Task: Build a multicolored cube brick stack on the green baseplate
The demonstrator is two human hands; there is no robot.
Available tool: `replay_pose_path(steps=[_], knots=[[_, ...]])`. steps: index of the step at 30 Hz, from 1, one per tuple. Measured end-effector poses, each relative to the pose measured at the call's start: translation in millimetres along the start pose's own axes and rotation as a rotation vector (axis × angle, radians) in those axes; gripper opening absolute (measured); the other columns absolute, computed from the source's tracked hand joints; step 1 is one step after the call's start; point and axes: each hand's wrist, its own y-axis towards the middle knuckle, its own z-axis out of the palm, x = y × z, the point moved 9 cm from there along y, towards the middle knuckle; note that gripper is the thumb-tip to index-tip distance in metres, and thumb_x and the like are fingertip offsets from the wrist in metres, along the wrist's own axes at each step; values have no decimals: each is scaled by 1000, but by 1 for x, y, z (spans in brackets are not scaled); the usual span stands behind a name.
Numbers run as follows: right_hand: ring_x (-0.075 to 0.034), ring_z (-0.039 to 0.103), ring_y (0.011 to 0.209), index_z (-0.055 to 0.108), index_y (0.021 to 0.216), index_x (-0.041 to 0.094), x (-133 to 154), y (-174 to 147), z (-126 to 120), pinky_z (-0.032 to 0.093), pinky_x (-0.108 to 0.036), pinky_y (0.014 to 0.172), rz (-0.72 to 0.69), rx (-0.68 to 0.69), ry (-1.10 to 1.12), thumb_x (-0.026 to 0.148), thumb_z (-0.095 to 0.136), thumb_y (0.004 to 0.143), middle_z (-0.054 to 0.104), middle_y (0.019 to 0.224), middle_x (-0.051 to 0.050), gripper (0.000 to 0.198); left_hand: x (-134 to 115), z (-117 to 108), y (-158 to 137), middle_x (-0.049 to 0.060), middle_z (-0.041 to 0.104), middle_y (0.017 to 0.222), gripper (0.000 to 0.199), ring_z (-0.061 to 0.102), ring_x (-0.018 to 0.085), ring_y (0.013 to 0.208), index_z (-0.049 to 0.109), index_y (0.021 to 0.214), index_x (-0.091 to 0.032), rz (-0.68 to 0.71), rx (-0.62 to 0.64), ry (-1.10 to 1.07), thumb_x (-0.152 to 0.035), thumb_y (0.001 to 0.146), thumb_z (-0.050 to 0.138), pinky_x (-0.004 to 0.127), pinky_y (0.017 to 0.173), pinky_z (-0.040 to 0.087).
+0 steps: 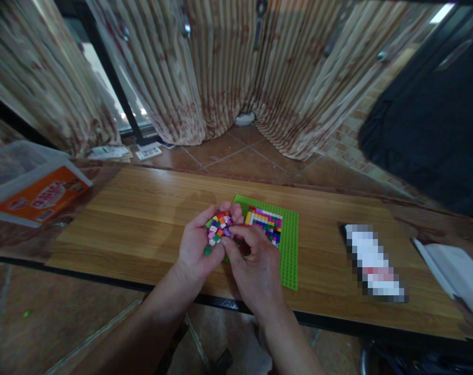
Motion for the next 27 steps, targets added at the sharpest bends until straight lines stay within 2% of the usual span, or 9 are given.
replay_pose_path(steps=[5, 9, 14, 18, 22, 27], knots=[[-16, 64, 81, 70, 91, 23, -2, 0, 1, 49, -30, 74, 0, -1, 42, 28, 61, 88, 70, 91, -1, 12, -2, -4, -1, 8, 66, 76, 30, 66, 15, 77, 65, 74, -11, 28, -58, 10, -21, 92, 42, 28, 82, 53], [-15, 65, 80, 71, 91, 24, -9, -1, -9, 50, -30, 74, 51, -34, 121, 30, 63, 86, 71, 89, -1, 11, -4, -8, -1, 8, 67, 77, 28, 66, 15, 77, 65, 74, -10, 21, -105, -65, -22, 91, 46, 29, 80, 54], [-15, 66, 69, 72, 85, 21, -36, 2, -47, 54, -28, 66, 233, -198, 232, 33, 70, 78, 73, 79, -1, 14, -17, -15, 2, 9, 66, 76, 26, 67, 14, 76, 64, 74, -9, 95, -138, -165, -18, 90, 46, 28, 77, 55], [-15, 64, 63, 73, 83, 21, -50, 4, -80, 54, -28, 61, 284, -263, 125, 36, 74, 73, 71, 72, -1, 18, -23, -17, 2, 8, 65, 75, 26, 66, 13, 74, 64, 73, -9, 120, -145, -158, -18, 90, 47, 26, 74, 55], [-18, 67, 73, 73, 80, 22, -62, 4, -90, 55, -30, 67, 270, -150, 63, 40, 75, 72, 73, 79, -3, 19, -25, -18, 1, 8, 64, 73, 27, 65, 13, 72, 64, 72, -9, 129, -156, -139, -18, 90, 46, 26, 72, 54], [-19, 66, 77, 73, 79, 22, -72, 0, -75, 52, -30, 66, 242, 81, 10, 46, 73, 73, 71, 84, -4, 25, -26, -21, 3, 8, 64, 74, 26, 64, 13, 71, 63, 73, -9, 135, -180, -123, -19, 90, 46, 27, 74, 53]])
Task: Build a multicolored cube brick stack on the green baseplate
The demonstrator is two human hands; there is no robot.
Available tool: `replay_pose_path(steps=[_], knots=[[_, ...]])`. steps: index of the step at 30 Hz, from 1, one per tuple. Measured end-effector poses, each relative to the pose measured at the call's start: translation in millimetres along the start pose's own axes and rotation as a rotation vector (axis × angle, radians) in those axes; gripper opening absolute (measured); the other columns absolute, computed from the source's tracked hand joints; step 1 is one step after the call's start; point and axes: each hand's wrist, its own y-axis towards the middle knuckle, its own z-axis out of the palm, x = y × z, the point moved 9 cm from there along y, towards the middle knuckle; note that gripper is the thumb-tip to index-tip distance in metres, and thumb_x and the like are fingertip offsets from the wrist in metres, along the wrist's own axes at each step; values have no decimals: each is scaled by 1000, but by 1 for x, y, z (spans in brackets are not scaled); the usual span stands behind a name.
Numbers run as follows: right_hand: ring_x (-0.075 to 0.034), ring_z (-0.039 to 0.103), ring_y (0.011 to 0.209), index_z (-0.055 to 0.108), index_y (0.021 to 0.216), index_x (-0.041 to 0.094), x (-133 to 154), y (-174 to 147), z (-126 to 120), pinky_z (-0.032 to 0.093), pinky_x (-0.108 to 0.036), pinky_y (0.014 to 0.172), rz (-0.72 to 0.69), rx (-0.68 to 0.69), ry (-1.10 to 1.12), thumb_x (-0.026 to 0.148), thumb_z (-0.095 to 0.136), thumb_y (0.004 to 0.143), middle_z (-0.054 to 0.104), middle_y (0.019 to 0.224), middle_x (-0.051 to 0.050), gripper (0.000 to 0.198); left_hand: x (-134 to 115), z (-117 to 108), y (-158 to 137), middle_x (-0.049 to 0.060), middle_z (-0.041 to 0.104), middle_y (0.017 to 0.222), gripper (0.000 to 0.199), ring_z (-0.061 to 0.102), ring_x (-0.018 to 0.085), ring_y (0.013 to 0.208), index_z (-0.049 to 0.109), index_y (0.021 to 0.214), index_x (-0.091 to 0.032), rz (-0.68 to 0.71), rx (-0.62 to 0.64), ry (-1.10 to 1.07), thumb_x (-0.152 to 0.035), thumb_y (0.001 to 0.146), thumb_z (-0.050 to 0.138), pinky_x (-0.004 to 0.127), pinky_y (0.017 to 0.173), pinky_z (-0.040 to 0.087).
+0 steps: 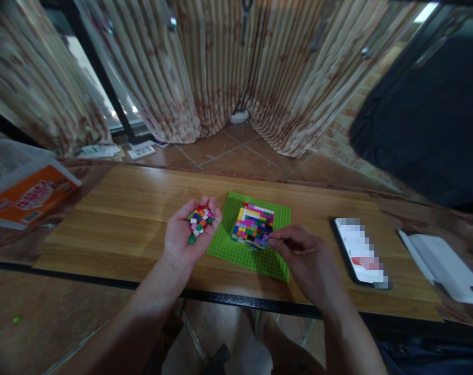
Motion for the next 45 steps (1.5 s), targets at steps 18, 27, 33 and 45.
replay_pose_path(steps=[18, 27, 33, 45], knots=[[-21, 68, 73, 75, 75, 22, -21, 4, 10, 51, -30, 64, 169, 60, 5, 43, 76, 67, 75, 77, -5, 23, -1, 0, 0, 8, 64, 73, 24, 63, 12, 68, 63, 72, -10, -5, -4, 14, -17, 89, 46, 26, 70, 54], [-19, 67, 66, 75, 72, 19, -29, 5, 12, 51, -30, 60, 236, 29, 94, 46, 81, 62, 74, 72, -6, 30, 1, -1, 0, 7, 64, 73, 22, 63, 12, 69, 63, 73, -10, -11, 9, 11, -16, 87, 48, 26, 72, 53], [-20, 66, 66, 75, 74, 19, -24, 5, 8, 50, -30, 60, 176, 37, 3, 48, 78, 66, 75, 75, -6, 31, -1, -2, -1, 8, 64, 75, 27, 62, 11, 68, 63, 71, -9, -7, -13, 28, -18, 90, 46, 25, 74, 51], [-19, 64, 64, 75, 72, 19, -25, 4, 7, 48, -28, 58, 187, 50, 8, 50, 78, 64, 74, 72, -6, 33, 1, 0, -1, 8, 63, 73, 24, 62, 11, 67, 63, 72, -10, -12, -2, 16, -16, 88, 46, 25, 69, 54]])
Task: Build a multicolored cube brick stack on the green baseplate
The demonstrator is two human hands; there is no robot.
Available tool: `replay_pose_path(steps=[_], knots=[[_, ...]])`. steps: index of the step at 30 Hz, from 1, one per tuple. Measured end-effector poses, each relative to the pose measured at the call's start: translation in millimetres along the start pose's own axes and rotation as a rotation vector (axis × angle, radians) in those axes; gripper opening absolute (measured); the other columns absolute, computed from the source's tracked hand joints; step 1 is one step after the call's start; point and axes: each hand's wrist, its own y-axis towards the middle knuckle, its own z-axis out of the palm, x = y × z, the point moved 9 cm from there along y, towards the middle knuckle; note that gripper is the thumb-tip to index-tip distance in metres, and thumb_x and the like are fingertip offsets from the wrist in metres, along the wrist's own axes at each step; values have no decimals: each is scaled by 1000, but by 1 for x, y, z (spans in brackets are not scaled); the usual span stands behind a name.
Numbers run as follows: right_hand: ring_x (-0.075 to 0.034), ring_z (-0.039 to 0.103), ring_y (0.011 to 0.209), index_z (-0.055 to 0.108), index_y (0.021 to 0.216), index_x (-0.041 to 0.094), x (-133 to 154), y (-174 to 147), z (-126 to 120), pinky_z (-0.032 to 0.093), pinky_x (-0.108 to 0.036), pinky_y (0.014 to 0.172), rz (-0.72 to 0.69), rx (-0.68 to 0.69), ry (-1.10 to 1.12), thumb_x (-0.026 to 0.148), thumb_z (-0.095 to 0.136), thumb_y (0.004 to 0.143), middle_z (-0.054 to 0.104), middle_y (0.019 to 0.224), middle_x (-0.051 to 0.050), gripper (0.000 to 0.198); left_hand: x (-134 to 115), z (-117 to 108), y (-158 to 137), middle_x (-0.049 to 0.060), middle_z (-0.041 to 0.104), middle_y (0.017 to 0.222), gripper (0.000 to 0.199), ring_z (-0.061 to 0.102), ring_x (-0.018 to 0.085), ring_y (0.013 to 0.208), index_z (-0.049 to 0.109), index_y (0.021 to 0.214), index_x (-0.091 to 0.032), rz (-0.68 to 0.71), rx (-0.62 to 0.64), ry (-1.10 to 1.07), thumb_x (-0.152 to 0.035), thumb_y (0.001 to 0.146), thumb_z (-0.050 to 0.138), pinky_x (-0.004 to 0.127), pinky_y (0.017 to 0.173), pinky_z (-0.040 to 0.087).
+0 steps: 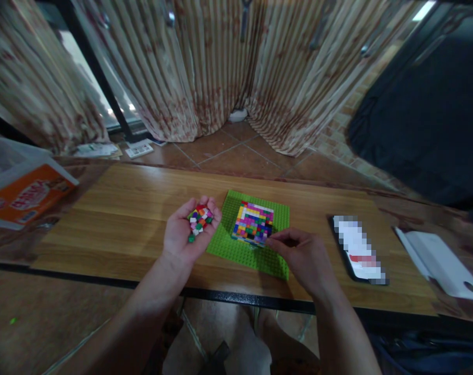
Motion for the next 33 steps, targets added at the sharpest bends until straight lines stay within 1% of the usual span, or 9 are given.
replay_pose_path(steps=[8, 14, 17, 20, 22, 24, 26, 29, 33], knots=[[-17, 63, 58, 74, 68, 18, 11, -3, 1, 47, -27, 53, -36, -35, -58, 41, 74, 68, 71, 63, -4, 23, 5, -1, -1, 8, 64, 75, 23, 62, 11, 67, 63, 71, -10, -14, 6, 32, -16, 87, 48, 26, 70, 53], [-17, 65, 61, 74, 72, 19, 9, -2, 0, 48, -27, 55, -55, 0, -56, 41, 73, 69, 73, 68, -4, 23, 7, 0, -1, 8, 64, 75, 25, 62, 11, 67, 63, 70, -10, -24, 15, 42, -17, 88, 47, 25, 70, 52], [-18, 65, 62, 74, 73, 19, 14, -3, -8, 49, -28, 56, -57, -88, -38, 41, 75, 69, 73, 70, -4, 23, 8, 2, -2, 8, 64, 74, 26, 62, 11, 68, 63, 70, -9, -27, 21, 32, -18, 89, 46, 25, 70, 52], [-17, 64, 64, 71, 72, 20, 37, -12, -11, 51, -28, 59, -150, -243, 77, 39, 74, 71, 71, 71, -3, 19, 12, 3, -3, 8, 64, 74, 27, 62, 12, 67, 63, 72, -10, -41, 32, 40, -19, 89, 46, 25, 69, 53], [-16, 63, 65, 71, 74, 21, 60, -21, 3, 51, -28, 61, -277, -233, 118, 34, 71, 76, 70, 73, -2, 14, 16, 4, -4, 8, 64, 74, 26, 62, 12, 67, 64, 72, -10, -57, 42, 48, -20, 89, 46, 26, 68, 53], [-16, 63, 71, 70, 76, 22, 83, -31, 28, 51, -28, 65, -404, -139, 118, 29, 67, 81, 69, 77, -1, 9, 19, 6, -5, 8, 64, 74, 26, 62, 12, 67, 63, 73, -11, -73, 55, 65, -22, 89, 47, 26, 67, 53], [-16, 64, 78, 71, 82, 24, 99, -40, 53, 51, -29, 70, -491, -21, 107, 27, 64, 84, 69, 83, -2, 8, 22, 7, -6, 8, 64, 74, 27, 62, 13, 65, 63, 74, -11, -102, 65, 89, -25, 90, 47, 25, 66, 53], [-17, 65, 86, 72, 90, 26, 108, -46, 80, 52, -30, 77, -519, 111, 95, 23, 62, 85, 69, 91, -2, 11, 24, 8, -9, 7, 64, 73, 28, 61, 12, 62, 63, 72, -12, -137, 60, 115, -27, 89, 47, 24, 64, 52], [-16, 64, 87, 71, 96, 25, 114, -46, 92, 51, -30, 79, -536, 164, 75, 19, 61, 84, 67, 93, -2, 15, 22, 10, -10, 7, 63, 71, 32, 59, 11, 61, 62, 69, -12, -128, 54, 125, -27, 90, 44, 23, 63, 51]])
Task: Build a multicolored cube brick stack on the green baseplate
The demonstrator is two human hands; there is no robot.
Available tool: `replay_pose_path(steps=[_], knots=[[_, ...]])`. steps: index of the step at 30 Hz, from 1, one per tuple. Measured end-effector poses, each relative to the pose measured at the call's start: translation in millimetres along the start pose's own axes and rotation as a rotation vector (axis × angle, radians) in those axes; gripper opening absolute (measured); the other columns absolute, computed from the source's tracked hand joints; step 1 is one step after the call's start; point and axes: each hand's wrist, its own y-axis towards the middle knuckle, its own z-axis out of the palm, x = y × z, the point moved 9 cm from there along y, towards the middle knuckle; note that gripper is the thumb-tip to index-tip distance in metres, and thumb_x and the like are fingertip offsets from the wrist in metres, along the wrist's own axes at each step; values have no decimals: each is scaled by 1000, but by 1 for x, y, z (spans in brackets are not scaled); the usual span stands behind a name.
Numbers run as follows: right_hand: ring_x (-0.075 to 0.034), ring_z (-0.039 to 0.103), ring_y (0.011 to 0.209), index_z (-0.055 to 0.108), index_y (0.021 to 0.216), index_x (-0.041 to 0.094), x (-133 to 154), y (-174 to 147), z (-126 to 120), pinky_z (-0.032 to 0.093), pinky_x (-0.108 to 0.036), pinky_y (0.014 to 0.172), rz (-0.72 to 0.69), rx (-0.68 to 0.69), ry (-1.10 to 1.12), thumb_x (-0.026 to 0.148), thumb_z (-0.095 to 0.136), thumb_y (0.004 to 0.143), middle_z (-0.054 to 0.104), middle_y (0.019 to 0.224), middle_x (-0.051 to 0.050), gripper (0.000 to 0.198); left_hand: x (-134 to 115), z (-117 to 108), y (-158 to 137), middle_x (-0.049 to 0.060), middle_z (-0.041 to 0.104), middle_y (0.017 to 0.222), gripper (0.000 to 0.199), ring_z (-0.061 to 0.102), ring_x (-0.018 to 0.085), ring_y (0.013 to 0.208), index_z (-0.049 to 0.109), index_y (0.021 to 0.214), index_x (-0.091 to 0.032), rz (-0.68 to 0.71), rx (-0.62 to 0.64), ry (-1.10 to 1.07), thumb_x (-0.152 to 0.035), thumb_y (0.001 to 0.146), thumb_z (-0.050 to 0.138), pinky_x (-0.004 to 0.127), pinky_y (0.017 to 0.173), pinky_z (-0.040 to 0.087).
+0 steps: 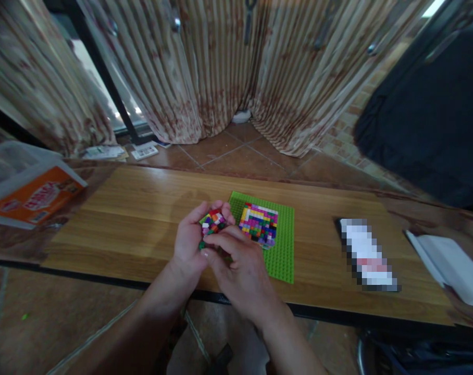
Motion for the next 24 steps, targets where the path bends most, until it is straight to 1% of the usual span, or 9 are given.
replay_pose_path(steps=[2, 5, 9, 12, 14, 16, 18, 22, 24], knots=[[-16, 64, 87, 71, 97, 24, 0, 2, 3, 51, -29, 78, 13, 23, -16, 18, 61, 85, 66, 93, -2, 17, -1, 0, 0, 6, 63, 70, 34, 59, 11, 60, 62, 69, -12, 0, 2, 0, -28, 91, 43, 23, 63, 50], [-15, 63, 86, 71, 93, 24, -2, 5, 6, 50, -29, 78, 47, 41, -18, 16, 62, 85, 66, 91, -2, 15, -1, -1, 1, 6, 63, 69, 34, 59, 11, 60, 62, 68, -12, 3, 2, 0, -26, 91, 41, 22, 64, 49], [-14, 63, 83, 71, 86, 23, -5, 5, 6, 49, -27, 77, 61, 12, 18, 16, 61, 85, 66, 86, -1, 12, 2, -2, 2, 6, 62, 69, 34, 59, 9, 61, 62, 68, -10, -2, -4, -9, -23, 92, 41, 21, 66, 49], [-14, 63, 82, 72, 86, 23, -5, 4, 3, 50, -27, 76, 50, -9, 22, 17, 59, 87, 67, 86, -1, 14, 4, -1, 2, 6, 63, 69, 35, 60, 10, 61, 63, 68, -10, -9, 4, -15, -23, 92, 41, 21, 67, 49], [-15, 64, 84, 73, 88, 24, -5, 3, -3, 51, -28, 76, 31, -36, 30, 19, 60, 87, 68, 87, -2, 14, 3, 0, 2, 7, 63, 69, 35, 60, 10, 61, 63, 69, -10, -12, 16, -16, -24, 92, 41, 22, 65, 50], [-16, 64, 84, 73, 88, 25, -7, 1, -16, 51, -28, 74, 14, -96, 52, 22, 62, 86, 69, 88, -2, 12, 1, -1, 3, 6, 62, 70, 34, 59, 10, 60, 63, 69, -10, -4, 10, -27, -23, 92, 41, 22, 63, 50], [-16, 65, 82, 74, 87, 26, -15, 0, -38, 52, -28, 73, 34, -193, 100, 24, 66, 83, 71, 87, -1, 9, -4, -5, 4, 6, 62, 70, 31, 59, 10, 61, 63, 70, -10, 26, -12, -52, -21, 91, 43, 21, 63, 51], [-14, 66, 73, 75, 81, 27, -47, -9, -85, 54, -27, 68, 200, -379, 205, 25, 74, 76, 73, 81, 1, 6, -14, -10, 5, 7, 62, 71, 28, 59, 9, 61, 63, 70, -9, 75, -33, -85, -17, 90, 45, 21, 64, 52], [-13, 64, 68, 75, 79, 27, -63, -15, -102, 53, -25, 63, 287, -405, 181, 27, 76, 73, 73, 77, 1, 6, -16, -11, 6, 7, 62, 71, 28, 58, 9, 61, 63, 69, -8, 80, -34, -88, -17, 89, 45, 21, 63, 52]])
